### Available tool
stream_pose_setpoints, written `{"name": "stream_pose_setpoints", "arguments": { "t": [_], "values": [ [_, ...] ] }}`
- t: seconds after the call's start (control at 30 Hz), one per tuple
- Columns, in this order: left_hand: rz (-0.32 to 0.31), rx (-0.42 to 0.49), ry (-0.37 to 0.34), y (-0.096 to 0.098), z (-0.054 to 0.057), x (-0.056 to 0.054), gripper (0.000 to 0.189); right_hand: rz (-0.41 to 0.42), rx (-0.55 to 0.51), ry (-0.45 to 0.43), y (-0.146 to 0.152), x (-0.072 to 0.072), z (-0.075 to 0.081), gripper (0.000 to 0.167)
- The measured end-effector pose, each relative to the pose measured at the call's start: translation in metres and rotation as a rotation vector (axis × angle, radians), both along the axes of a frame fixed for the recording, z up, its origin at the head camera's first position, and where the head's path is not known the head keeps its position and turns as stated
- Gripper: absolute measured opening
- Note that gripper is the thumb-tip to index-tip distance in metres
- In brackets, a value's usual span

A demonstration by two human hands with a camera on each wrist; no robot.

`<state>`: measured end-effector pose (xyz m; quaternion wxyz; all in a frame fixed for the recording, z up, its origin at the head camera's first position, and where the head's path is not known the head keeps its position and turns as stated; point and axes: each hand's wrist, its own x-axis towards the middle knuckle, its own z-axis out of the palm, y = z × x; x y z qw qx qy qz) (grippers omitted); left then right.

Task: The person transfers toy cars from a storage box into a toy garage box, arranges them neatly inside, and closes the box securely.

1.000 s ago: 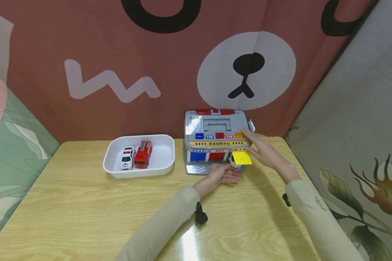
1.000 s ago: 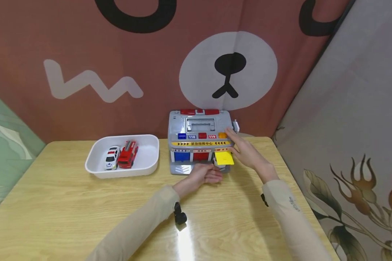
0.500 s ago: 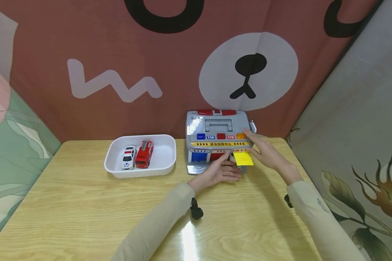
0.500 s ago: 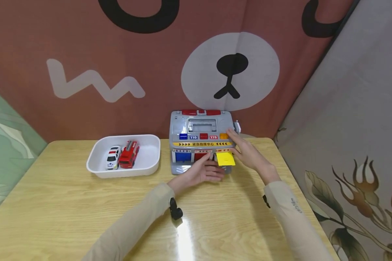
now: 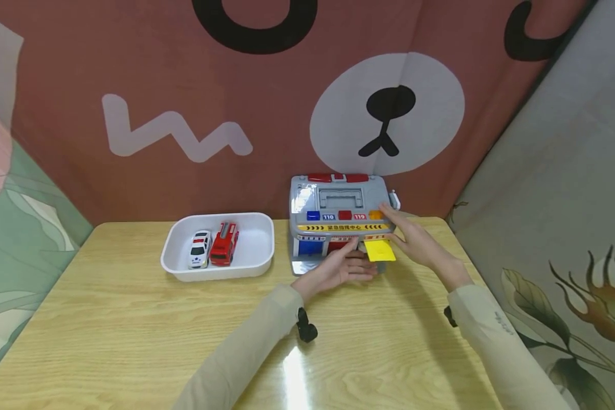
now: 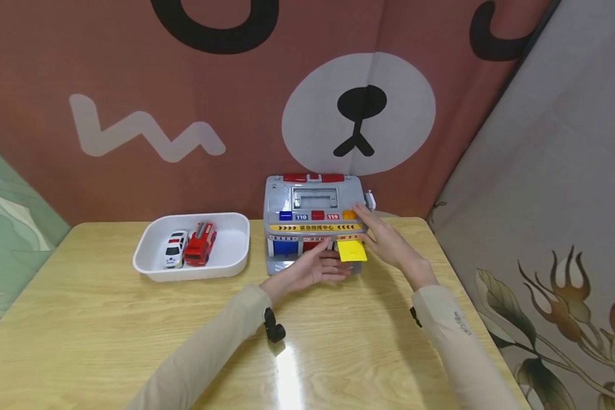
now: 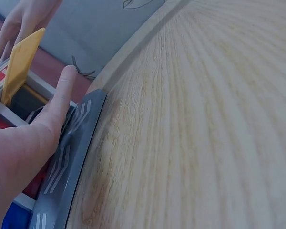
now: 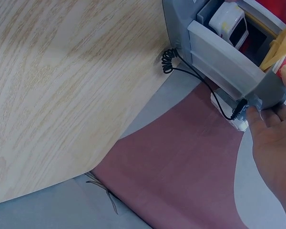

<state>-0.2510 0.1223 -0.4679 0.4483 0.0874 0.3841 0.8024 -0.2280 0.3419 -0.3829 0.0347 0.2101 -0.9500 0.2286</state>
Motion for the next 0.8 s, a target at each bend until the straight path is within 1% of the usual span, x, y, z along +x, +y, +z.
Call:
{"name": "stream_pose_setpoints", "arguments": {
  "t": [0.1,0.17,0.27,0.4,0.5,0.63,0.7,0.8],
  "values": [
    [-0.008,-0.028,0.003,-0.004,-0.001,0.003,0.084,0.002,0.004,0.007,-0.001,0.000,-0.002,0.071],
    [-0.012,-0.045,0.023,-0.006,0.000,0.005,0.083,0.001,0.006,0.013,-0.001,0.000,-0.003,0.070],
    [-0.002,-0.060,0.039,-0.012,0.001,0.008,0.082,0.000,0.006,0.027,-0.001,0.001,-0.003,0.069],
    [0.017,-0.068,0.056,-0.022,0.005,0.013,0.076,-0.009,0.018,0.021,0.000,0.001,-0.003,0.070],
    [0.018,-0.075,0.098,-0.030,0.009,0.017,0.071,-0.008,0.029,0.010,0.000,0.000,-0.001,0.071],
    [-0.007,-0.079,0.172,-0.043,0.012,0.020,0.064,-0.004,0.025,-0.002,-0.001,0.000,0.001,0.071],
    [-0.017,-0.071,0.196,-0.051,0.014,0.021,0.062,-0.005,0.023,-0.006,-0.002,0.000,0.002,0.072],
    [0.006,-0.062,0.212,-0.060,0.017,0.022,0.062,-0.005,0.026,-0.013,-0.001,-0.002,0.002,0.072]
  ]
}}
